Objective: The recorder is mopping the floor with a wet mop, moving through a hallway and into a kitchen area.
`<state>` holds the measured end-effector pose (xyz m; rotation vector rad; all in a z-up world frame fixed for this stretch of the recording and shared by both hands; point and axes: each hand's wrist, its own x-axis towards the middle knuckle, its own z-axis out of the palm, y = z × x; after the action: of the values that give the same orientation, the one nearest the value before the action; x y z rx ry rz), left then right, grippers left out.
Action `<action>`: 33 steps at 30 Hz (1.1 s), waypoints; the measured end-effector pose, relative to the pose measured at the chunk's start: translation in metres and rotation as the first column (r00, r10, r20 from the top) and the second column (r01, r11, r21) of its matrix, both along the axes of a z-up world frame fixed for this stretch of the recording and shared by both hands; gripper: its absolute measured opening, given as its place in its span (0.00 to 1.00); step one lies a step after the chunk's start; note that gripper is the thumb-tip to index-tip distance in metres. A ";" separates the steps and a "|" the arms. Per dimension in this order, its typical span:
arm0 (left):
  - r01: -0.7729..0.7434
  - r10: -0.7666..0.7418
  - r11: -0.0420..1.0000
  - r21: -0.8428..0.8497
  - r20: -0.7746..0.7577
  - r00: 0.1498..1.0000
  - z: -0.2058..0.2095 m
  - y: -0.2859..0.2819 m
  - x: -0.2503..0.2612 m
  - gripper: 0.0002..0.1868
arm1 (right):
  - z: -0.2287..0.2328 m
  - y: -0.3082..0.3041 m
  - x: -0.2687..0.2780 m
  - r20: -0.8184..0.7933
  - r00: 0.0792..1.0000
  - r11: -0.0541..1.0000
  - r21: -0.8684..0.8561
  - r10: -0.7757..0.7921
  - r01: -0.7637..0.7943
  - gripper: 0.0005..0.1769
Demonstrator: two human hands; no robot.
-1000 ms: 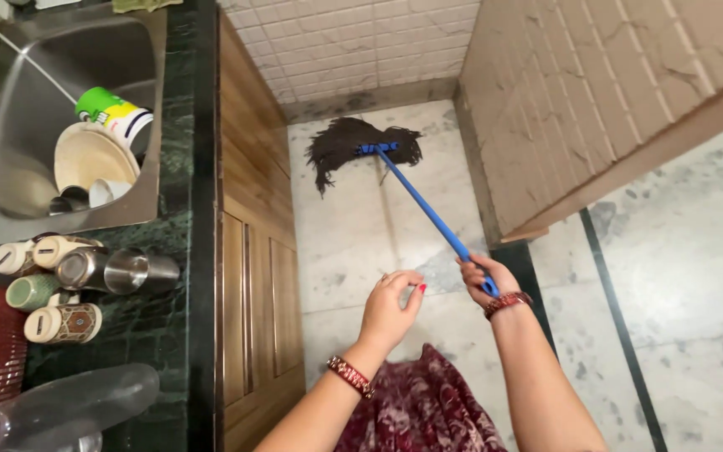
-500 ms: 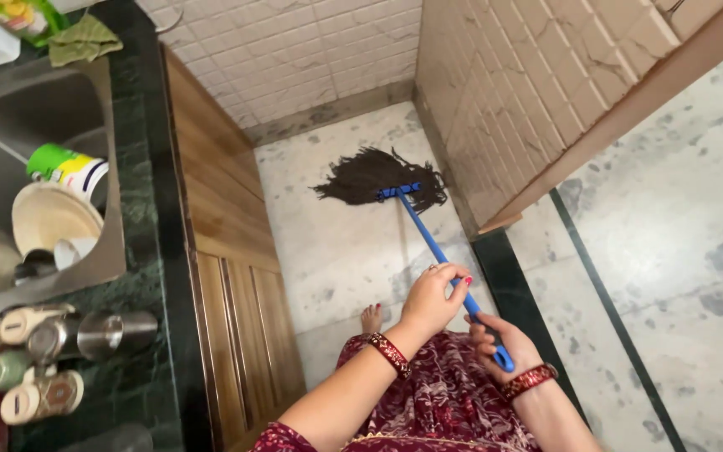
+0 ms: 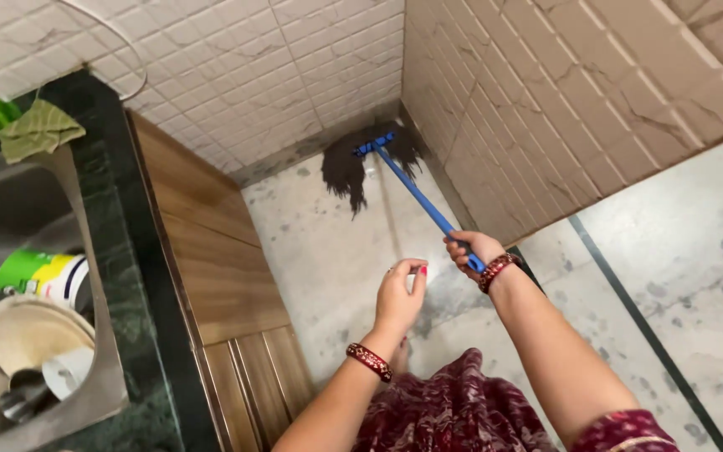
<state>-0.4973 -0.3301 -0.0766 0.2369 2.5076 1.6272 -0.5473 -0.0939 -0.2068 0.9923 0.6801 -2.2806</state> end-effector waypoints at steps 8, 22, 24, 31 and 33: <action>-0.075 0.027 0.981 0.180 0.255 0.967 -0.109 0.018 -0.060 0.19 | 0.029 -0.038 0.026 0.070 0.996 0.993 0.104 -0.059 0.052 0.07; -0.097 -0.212 0.944 0.317 0.802 0.558 -0.161 0.106 0.075 0.24 | 0.075 -0.040 0.249 0.048 0.897 0.855 -0.284 -0.439 0.434 0.08; -0.001 -0.262 0.952 0.307 0.814 0.519 -0.146 0.117 0.121 0.23 | 0.089 -0.026 0.301 0.101 0.881 0.818 -0.336 -0.462 0.467 0.11; 0.094 -0.472 0.878 0.469 0.820 0.324 -0.143 0.159 0.309 0.23 | 0.167 0.001 0.482 0.235 0.823 0.779 -0.268 -0.517 0.567 0.14; 0.008 -0.439 0.888 0.460 0.842 0.313 -0.137 0.168 0.353 0.23 | 0.202 -0.007 0.510 0.226 0.844 0.864 -0.011 -0.487 0.503 0.15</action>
<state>-0.1438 -0.1618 -0.2132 -0.2645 1.1687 1.4399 -0.0373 -0.1011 -0.0045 1.4954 0.2617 -2.5478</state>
